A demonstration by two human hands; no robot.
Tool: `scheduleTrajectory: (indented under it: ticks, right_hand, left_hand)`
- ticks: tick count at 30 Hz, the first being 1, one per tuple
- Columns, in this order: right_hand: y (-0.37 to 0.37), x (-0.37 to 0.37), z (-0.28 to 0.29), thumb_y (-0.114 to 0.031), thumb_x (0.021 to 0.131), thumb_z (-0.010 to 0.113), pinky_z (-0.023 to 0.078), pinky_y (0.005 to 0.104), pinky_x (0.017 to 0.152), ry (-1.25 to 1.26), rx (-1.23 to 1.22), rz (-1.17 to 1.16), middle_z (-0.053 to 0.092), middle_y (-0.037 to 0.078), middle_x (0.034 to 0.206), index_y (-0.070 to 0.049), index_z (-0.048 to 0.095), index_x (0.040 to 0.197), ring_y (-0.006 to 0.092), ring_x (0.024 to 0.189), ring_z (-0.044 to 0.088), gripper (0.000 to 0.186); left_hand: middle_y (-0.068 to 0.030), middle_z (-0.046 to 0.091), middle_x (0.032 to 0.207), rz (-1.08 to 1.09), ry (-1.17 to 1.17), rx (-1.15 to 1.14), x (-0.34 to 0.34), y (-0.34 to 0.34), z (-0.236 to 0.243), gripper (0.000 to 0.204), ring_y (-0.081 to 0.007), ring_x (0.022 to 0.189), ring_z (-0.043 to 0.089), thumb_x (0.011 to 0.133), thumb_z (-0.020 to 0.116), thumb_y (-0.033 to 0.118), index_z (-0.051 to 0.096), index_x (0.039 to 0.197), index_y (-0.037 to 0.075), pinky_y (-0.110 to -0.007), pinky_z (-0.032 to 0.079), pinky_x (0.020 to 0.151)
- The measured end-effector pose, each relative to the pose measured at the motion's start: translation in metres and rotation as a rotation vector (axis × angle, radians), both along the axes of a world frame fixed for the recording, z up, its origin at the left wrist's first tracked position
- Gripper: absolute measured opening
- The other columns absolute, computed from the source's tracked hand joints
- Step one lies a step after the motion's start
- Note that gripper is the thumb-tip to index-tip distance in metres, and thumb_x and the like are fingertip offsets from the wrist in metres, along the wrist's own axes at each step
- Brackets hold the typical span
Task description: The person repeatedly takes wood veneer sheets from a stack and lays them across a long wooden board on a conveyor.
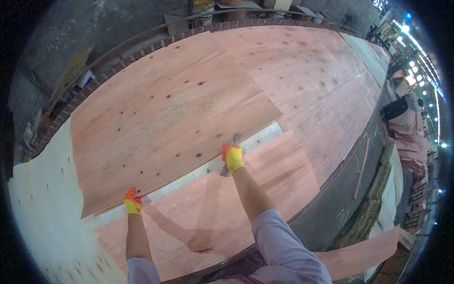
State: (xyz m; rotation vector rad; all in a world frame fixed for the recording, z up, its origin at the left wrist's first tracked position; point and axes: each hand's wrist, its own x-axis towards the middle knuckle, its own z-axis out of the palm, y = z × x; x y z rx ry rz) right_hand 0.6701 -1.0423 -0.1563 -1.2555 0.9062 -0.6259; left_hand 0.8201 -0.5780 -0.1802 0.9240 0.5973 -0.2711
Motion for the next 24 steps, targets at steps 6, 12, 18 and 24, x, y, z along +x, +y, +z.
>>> scheduleTrajectory:
  ticks: [6, 12, 18, 24]
  right_hand:
    - [-0.024, -0.021, -0.054, -0.015, 0.075, 0.059, 0.035, 0.0278, 0.034, -0.053, -0.287, 0.199, 0.047, 0.006, 0.049, -0.005, 0.048, 0.065, 0.0154, 0.037, 0.043, 0.018]
    - [-0.009, -0.002, -0.037, -0.013, 0.075, 0.056, 0.035, 0.0299, 0.033, 0.226, -0.512, 0.248, 0.048, 0.007, 0.049, -0.004, 0.047, 0.068, 0.0177, 0.036, 0.045, 0.015]
    - [-0.026, -0.016, -0.046, -0.011, 0.072, 0.058, 0.034, 0.0300, 0.032, 0.105, -0.420, 0.012, 0.049, 0.008, 0.049, -0.004, 0.047, 0.070, 0.0177, 0.034, 0.045, 0.013]
    - [-0.013, -0.014, -0.024, -0.018, 0.066, 0.061, 0.040, 0.0380, 0.043, 0.772, -1.340, 0.419, 0.054, 0.007, 0.052, -0.011, 0.053, 0.068, 0.0249, 0.045, 0.053, 0.011]
  left_hand:
    - [-0.0055, 0.060, 0.090, -0.004, 0.182, 0.178, -0.008, -0.013, 0.017, 0.020, -0.0190, 0.082, 0.059, 0.074, 0.062, 0.009, 0.058, 0.093, 0.005, -0.033, 0.053, 0.070]
    - [-0.0050, 0.061, 0.089, -0.047, -0.002, 0.036, -0.004, -0.004, 0.004, 0.018, -0.0201, 0.080, 0.060, 0.075, 0.063, 0.010, 0.058, 0.092, 0.005, -0.033, 0.053, 0.070]
    - [-0.0077, 0.061, 0.091, -0.004, 0.183, 0.052, 0.007, -0.037, 0.006, 0.018, -0.0215, 0.085, 0.059, 0.077, 0.062, 0.011, 0.057, 0.093, 0.003, -0.037, 0.053, 0.075]
    - [-0.0115, 0.056, 0.102, -0.055, 0.014, -0.077, 0.001, -0.008, -0.011, 0.027, -0.0268, 0.094, 0.054, 0.082, 0.054, 0.014, 0.052, 0.106, 0.002, -0.042, 0.048, 0.080]
